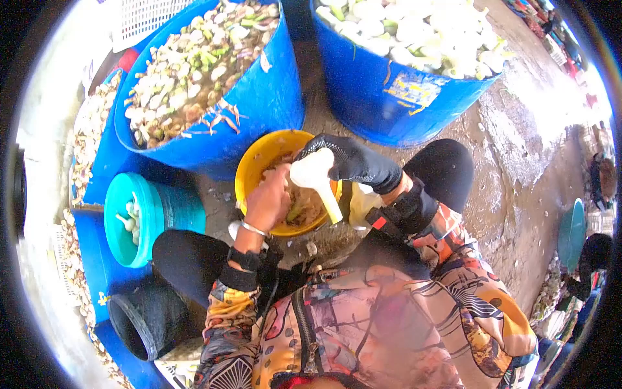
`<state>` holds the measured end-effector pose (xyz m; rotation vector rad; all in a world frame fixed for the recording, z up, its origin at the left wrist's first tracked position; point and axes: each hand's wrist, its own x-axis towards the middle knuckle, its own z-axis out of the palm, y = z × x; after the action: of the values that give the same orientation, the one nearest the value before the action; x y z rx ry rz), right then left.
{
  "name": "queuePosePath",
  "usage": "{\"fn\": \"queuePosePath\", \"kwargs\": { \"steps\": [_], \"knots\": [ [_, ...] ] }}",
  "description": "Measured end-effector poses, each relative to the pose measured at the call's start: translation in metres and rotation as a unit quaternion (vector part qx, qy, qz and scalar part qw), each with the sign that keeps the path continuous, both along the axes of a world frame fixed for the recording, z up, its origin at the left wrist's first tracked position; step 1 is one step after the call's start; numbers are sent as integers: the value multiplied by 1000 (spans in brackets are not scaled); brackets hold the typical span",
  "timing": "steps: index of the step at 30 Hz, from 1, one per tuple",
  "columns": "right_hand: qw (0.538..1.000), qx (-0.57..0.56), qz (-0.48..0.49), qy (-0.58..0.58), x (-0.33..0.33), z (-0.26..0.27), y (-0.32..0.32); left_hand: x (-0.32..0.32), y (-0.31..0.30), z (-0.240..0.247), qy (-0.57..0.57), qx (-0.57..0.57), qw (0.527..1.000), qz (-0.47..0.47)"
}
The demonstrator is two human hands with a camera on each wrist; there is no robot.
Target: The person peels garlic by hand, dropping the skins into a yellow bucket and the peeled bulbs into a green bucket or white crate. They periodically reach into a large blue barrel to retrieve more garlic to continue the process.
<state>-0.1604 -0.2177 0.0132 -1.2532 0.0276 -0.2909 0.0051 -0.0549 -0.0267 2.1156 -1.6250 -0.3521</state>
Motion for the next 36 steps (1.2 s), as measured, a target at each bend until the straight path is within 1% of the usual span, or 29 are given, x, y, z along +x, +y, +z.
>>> {"fn": "queuePosePath", "kwargs": {
  "steps": [1, 3, 4, 5, 7, 8, 9, 10, 11, 12, 13, 14, 16, 19, 20, 21, 22, 23, 24, 25, 26, 27, 30, 31, 33, 35, 36],
  "knots": [
    [1000, 24, -10, -3, 0, 3, 1, -3, 1, 1, 4, -25, 1000, -13],
    [997, 55, -46, -15, -5, 6, -7, -3, 3, -1, 26, 27, 999, 1],
    [996, 54, -68, -23, -7, 0, -18, -3, 4, -3, 32, 25, 999, 3],
    [992, 87, -83, 25, -18, 30, -24, -2, 5, -4, 39, 25, 999, 7],
    [982, -15, -188, 22, -25, 45, -52, -12, 9, 8, 58, 10, 998, 33],
    [965, -83, -242, -52, -28, 56, -62, -13, 11, 6, 73, -5, 997, 38],
    [866, -410, -273, -80, -36, 70, -96, -15, 12, 4, 89, -20, 995, 44],
    [859, -413, -291, -82, -36, 87, -114, -16, 14, 3, 99, -16, 994, 47],
    [895, -324, -302, -53, -34, 110, -132, -19, 14, 2, 110, -15, 993, 47],
    [898, -309, -311, -32, -32, 133, -155, -23, 14, 2, 122, -15, 991, 48],
    [892, -317, -322, -17, -32, 151, -177, -26, 15, 2, 134, -14, 990, 50],
    [881, -337, -333, 2, -33, 167, -195, -27, 16, 5, 113, -1, 993, 31],
    [838, -415, -353, 19, -44, 186, -231, -31, 17, 8, 116, -4, 993, 21],
    [737, -536, -368, 184, -62, 189, -276, -31, 21, 14, 120, 6, 993, 16],
    [580, -715, -327, 211, -76, 168, -297, -30, 23, 17, 126, 14, 992, 16],
    [391, -851, -266, 228, -80, 161, -299, -30, 25, 18, 132, 23, 991, 16],
    [442, -763, -332, 336, -82, 147, -298, -30, 26, 13, 130, 19, 991, 15],
    [482, -652, -391, 435, -77, 136, -280, -30, 27, 10, 120, 30, 992, 4],
    [518, -628, -356, 459, -77, 144, -260, -31, 26, 11, 110, 39, 993, -6],
    [499, -659, -397, 399, -87, 122, -279, -32, 25, 12, 100, 48, 994, -13],
    [514, -644, -416, 386, -91, 119, -281, -34, 25, 14, 80, 53, 995, -22],
    [529, -628, -433, 372, -92, 118, -279, -34, 24, 15, 85, 54, 995, -26],
    [495, -642, -498, 308, -99, 117, -278, -36, 25, 14, 99, 46, 993, -37],
    [464, -667, -493, 312, -98, 118, -282, -36, 25, 13, 101, 34, 994, -39],
    [456, -714, -457, 272, -94, 116, -284, -36, 22, 13, 103, 27, 993, -44],
    [482, -731, -337, 346, -78, 112, -282, -38, 20, 14, 103, 39, 993, -50],
    [500, -750, -344, 264, -71, 104, -268, -39, 20, 12, 99, 30, 993, -61]
  ]
}}
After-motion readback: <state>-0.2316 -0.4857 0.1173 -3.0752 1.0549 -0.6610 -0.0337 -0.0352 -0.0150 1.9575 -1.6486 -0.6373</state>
